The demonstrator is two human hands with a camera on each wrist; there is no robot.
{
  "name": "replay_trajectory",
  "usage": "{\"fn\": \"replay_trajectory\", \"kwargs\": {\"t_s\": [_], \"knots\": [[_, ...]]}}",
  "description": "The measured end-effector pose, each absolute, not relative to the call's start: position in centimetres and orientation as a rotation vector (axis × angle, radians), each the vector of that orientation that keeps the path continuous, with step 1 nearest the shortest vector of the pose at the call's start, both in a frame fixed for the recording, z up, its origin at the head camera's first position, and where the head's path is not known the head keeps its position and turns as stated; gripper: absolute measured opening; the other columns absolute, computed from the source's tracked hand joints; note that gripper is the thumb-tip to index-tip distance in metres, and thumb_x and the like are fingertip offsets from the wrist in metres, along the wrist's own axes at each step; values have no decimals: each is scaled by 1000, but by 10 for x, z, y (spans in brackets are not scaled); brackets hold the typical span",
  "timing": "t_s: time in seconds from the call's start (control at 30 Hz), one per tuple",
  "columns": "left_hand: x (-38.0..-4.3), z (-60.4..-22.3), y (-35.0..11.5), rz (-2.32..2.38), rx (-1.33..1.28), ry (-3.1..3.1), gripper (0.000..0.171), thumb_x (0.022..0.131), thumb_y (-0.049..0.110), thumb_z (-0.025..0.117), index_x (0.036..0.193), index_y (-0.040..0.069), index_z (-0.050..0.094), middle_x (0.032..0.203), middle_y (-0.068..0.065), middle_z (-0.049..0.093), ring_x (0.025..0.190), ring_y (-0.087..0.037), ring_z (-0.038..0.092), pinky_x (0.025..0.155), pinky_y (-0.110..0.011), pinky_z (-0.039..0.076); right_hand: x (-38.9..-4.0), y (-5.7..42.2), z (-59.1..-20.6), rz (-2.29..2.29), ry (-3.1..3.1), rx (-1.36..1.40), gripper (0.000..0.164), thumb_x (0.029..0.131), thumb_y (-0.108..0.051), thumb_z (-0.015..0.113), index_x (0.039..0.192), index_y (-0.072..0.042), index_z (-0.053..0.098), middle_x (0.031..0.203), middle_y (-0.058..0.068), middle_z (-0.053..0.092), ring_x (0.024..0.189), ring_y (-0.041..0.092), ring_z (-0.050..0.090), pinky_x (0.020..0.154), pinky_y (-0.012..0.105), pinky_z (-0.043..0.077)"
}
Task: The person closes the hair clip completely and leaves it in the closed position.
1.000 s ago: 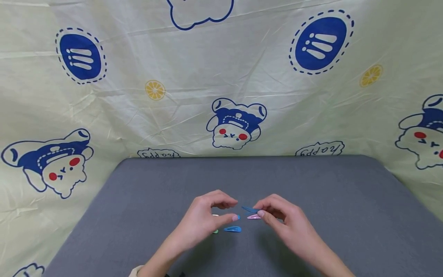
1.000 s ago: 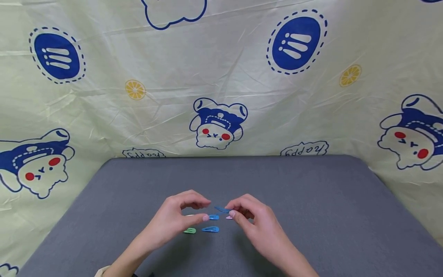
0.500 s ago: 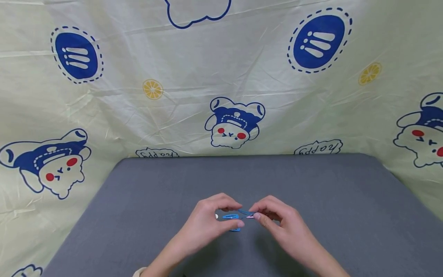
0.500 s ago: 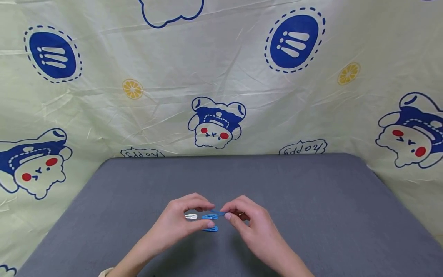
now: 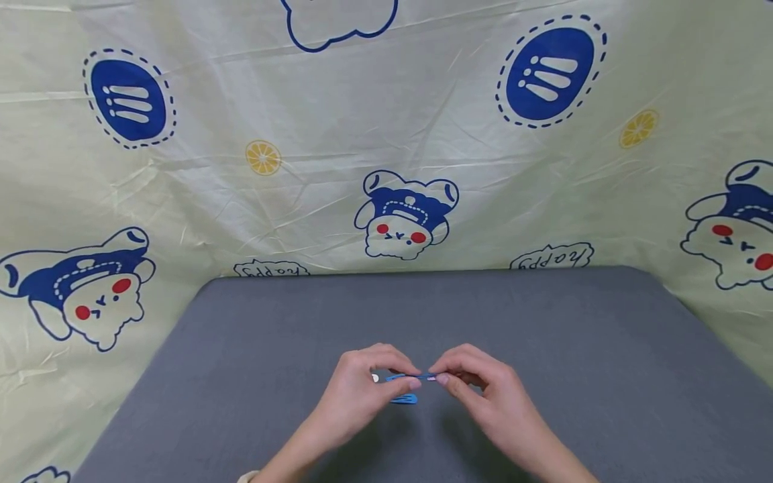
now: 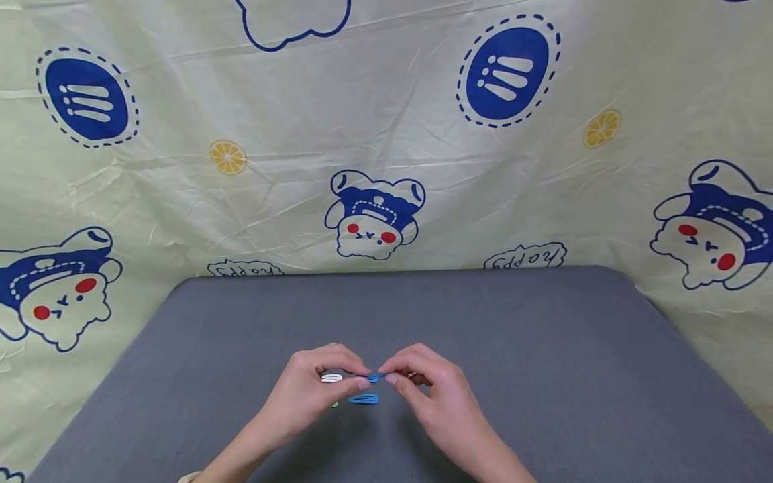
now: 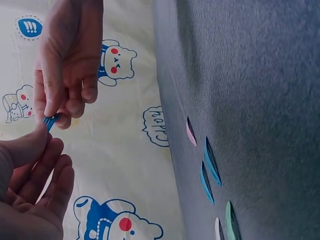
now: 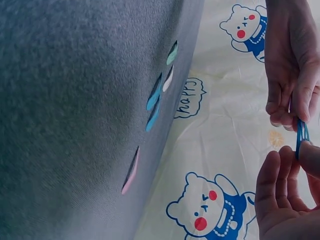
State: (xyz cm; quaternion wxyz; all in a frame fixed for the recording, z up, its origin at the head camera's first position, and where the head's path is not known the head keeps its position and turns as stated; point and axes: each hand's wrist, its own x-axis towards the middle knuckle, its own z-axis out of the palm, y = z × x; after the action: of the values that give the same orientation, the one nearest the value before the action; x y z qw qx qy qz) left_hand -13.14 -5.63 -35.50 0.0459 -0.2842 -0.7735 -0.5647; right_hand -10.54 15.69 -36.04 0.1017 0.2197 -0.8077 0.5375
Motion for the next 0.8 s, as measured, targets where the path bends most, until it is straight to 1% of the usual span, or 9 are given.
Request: {"fn": "replay_trajectory", "kwargs": {"t_s": [0.17, 0.33, 0.4, 0.5, 0.63, 0.73, 0.8], "knots": [[-131, -354, -55, -1791, -862, -2342, 7, 80, 10, 82, 85, 13, 79, 82, 9, 70, 83, -12, 64, 77, -28, 51, -105, 156, -364, 1674, -2356, 623, 9, 94, -18, 68, 100, -23, 72, 99, -7, 66, 89, 16, 63, 80, 31, 54], [-135, -356, -57, -1881, -900, -2315, 10, 82, 4, 79, 83, 14, 78, 81, 4, 70, 81, -16, 64, 74, -30, 52, -106, 155, -368, 1830, -2320, 572, 9, 93, -16, 69, 101, -17, 72, 95, 4, 67, 83, 20, 62, 73, 31, 54], [-138, -362, -58, -1929, -917, -2296, 12, 83, 3, 77, 83, 15, 78, 81, 4, 70, 80, -17, 64, 73, -30, 52, -106, 154, -370, 1879, -2290, 556, 10, 92, -14, 70, 101, -12, 72, 93, 8, 67, 80, 22, 63, 72, 31, 55], [-139, -365, -57, -1958, -905, -2279, 10, 84, 2, 76, 83, 12, 77, 81, 2, 69, 78, -18, 63, 72, -30, 52, -107, 153, -371, 1918, -2275, 493, 11, 89, -14, 74, 98, -8, 71, 90, 9, 68, 78, 22, 64, 71, 31, 55], [-136, -367, -55, -1855, -840, -2325, 10, 84, 8, 78, 84, 19, 77, 80, 7, 68, 76, -15, 61, 71, -28, 50, -108, 151, -373, 1930, -2254, 454, 10, 86, -13, 77, 93, -9, 71, 89, 9, 68, 79, 22, 66, 72, 31, 55], [-133, -367, -53, -1757, -800, -2361, 17, 83, 11, 79, 81, 27, 76, 78, 12, 66, 75, -12, 60, 68, -28, 48, -108, 151, -374, 1914, -2243, 477, 10, 85, -11, 77, 92, -8, 70, 89, 9, 68, 79, 23, 67, 72, 31, 56], [-132, -366, -53, -1720, -784, -2369, 19, 83, 11, 80, 80, 29, 76, 76, 14, 65, 73, -11, 59, 67, -28, 46, -108, 150, -375, 1902, -2243, 488, 10, 85, -10, 77, 91, -8, 69, 89, 8, 68, 79, 23, 67, 72, 31, 56]]}}
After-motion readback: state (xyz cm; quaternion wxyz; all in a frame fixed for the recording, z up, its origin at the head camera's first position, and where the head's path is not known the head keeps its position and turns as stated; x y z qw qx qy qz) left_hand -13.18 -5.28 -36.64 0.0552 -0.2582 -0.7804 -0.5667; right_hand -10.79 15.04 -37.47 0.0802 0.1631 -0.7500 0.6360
